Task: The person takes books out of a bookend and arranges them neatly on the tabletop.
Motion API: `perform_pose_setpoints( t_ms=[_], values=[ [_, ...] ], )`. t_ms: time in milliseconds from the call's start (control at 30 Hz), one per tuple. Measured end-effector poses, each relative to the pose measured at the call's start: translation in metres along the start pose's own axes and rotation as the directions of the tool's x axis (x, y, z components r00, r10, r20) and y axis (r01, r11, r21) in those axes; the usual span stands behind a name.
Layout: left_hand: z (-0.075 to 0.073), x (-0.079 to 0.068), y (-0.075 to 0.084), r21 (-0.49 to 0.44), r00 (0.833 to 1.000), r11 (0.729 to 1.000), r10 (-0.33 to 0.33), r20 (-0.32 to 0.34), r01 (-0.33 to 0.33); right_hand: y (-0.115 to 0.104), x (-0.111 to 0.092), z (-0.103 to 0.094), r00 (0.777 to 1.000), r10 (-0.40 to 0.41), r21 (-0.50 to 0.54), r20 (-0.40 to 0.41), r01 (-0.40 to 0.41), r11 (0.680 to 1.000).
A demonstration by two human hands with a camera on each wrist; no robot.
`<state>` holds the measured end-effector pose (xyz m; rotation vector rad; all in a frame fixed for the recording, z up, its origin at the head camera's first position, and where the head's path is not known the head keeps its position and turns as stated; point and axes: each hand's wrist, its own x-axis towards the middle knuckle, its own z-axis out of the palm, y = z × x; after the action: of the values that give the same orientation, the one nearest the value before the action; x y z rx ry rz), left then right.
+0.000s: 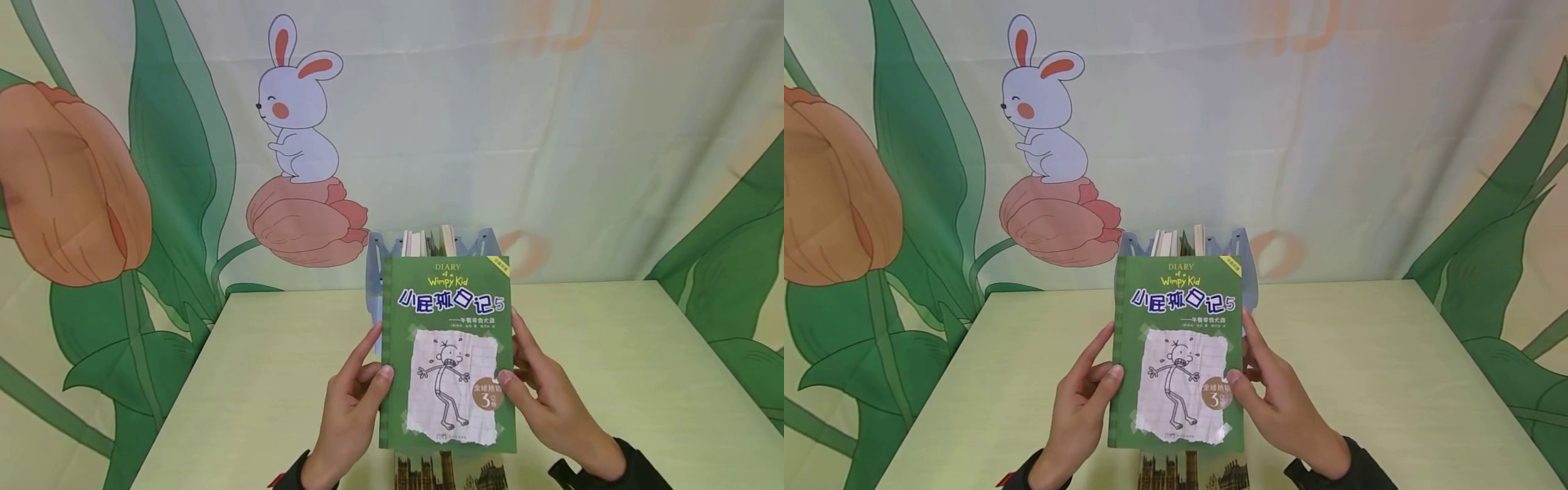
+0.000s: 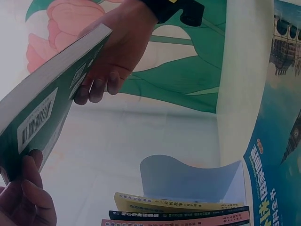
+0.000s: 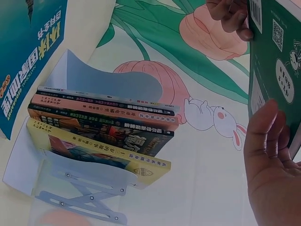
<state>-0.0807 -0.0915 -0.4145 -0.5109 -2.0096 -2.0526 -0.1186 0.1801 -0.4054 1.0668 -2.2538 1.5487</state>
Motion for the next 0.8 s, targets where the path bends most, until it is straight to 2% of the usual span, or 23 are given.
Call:
perform_pose_setpoints(
  t_ms=[233,533,667,800],
  values=[
    [-0.001,-0.004,0.000,0.004,0.997,0.997,-0.075,0.015,0.075,0.001,-0.004,0.002,0.999,-0.036,-0.003,0.000,0.036,0.999],
    [-0.002,-0.010,-0.004,0.076,0.992,0.990,-0.124,0.017,0.123,0.010,-0.014,0.002,0.993,0.090,0.021,0.072,-0.092,0.996],
    [-0.002,-0.012,-0.008,0.096,0.988,0.984,-0.153,0.013,0.151,0.012,-0.018,0.004,0.989,0.120,0.025,0.082,-0.123,0.992],
    [-0.001,-0.015,-0.013,0.139,0.987,0.978,-0.160,0.006,0.158,0.014,-0.021,0.006,0.990,0.116,0.026,0.081,-0.118,0.993]
  ],
)
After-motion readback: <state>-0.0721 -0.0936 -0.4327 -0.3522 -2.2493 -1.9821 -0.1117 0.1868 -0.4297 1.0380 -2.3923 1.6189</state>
